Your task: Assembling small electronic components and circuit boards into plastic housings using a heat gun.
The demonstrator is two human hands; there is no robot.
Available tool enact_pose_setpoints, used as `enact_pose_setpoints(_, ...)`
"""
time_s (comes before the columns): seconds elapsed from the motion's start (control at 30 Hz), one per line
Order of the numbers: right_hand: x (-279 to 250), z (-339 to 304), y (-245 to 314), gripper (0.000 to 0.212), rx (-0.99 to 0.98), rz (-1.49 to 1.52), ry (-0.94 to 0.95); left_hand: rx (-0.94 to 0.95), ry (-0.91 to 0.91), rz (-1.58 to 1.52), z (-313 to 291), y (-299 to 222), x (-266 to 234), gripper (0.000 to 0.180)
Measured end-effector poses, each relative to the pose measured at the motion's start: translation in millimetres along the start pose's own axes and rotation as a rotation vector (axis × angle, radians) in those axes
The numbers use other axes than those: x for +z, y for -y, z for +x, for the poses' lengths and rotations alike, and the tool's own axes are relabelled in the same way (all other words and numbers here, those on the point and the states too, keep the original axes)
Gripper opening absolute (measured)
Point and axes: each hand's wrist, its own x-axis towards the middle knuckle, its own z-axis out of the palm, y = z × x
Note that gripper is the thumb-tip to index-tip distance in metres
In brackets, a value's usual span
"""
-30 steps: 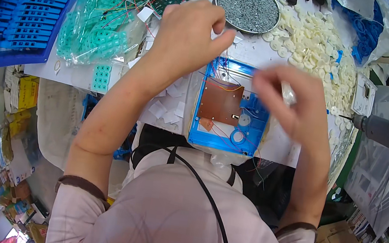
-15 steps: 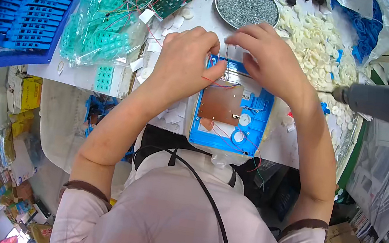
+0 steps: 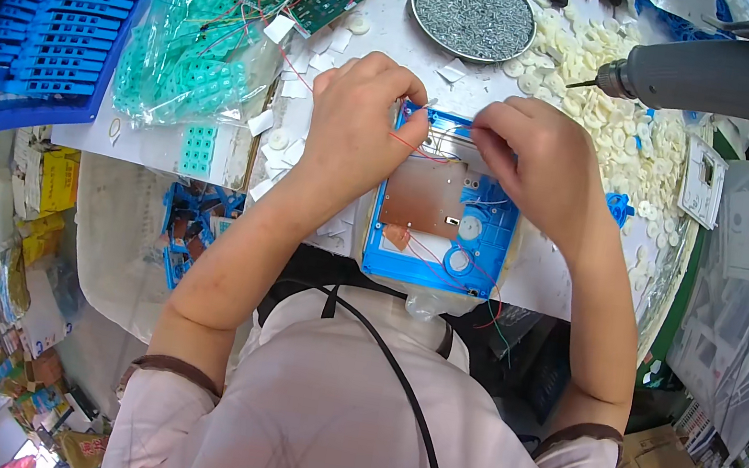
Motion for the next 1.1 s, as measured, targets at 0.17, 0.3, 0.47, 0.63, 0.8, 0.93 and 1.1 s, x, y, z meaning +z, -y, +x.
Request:
enact_pose_setpoints(0.17, 0, -12, 22, 0.012, 0.047, -0.253, 0.041, 0.239, -0.071, 0.004, 1, -8, -3, 0.012)
enact_pose_setpoints(0.3, 4, -20, 36, 0.010, 0.045, -0.277, 0.197, 0.255, 0.182, -0.147, 8, -9, -9, 0.008)
enact_pose_setpoints(0.47, 2, -27, 38, 0.007, 0.076, -0.195, 0.229, 0.274, 0.459, -0.270, 32, -6, -11, 0.007)
enact_pose_setpoints(0.63, -5, -47, 38, 0.011, 0.099, -0.118, 0.110, 0.364, 0.638, -0.176, 48, -14, -12, 0.007)
enact_pose_setpoints(0.8, 3, -59, 45, 0.013, 0.177, -0.070, -0.020, 0.506, 0.608, -0.088, 47, -16, 0, 0.008)
enact_pose_setpoints(0.93, 7, -64, 46, 0.013, 0.181, -0.061, -0.046, 0.607, 0.649, 0.049, 51, -26, 2, 0.009)
enact_pose_setpoints(1.1, 4, -62, 46, 0.015, 0.159, -0.051, -0.038, 0.618, 0.607, 0.048, 45, -27, 6, 0.010)
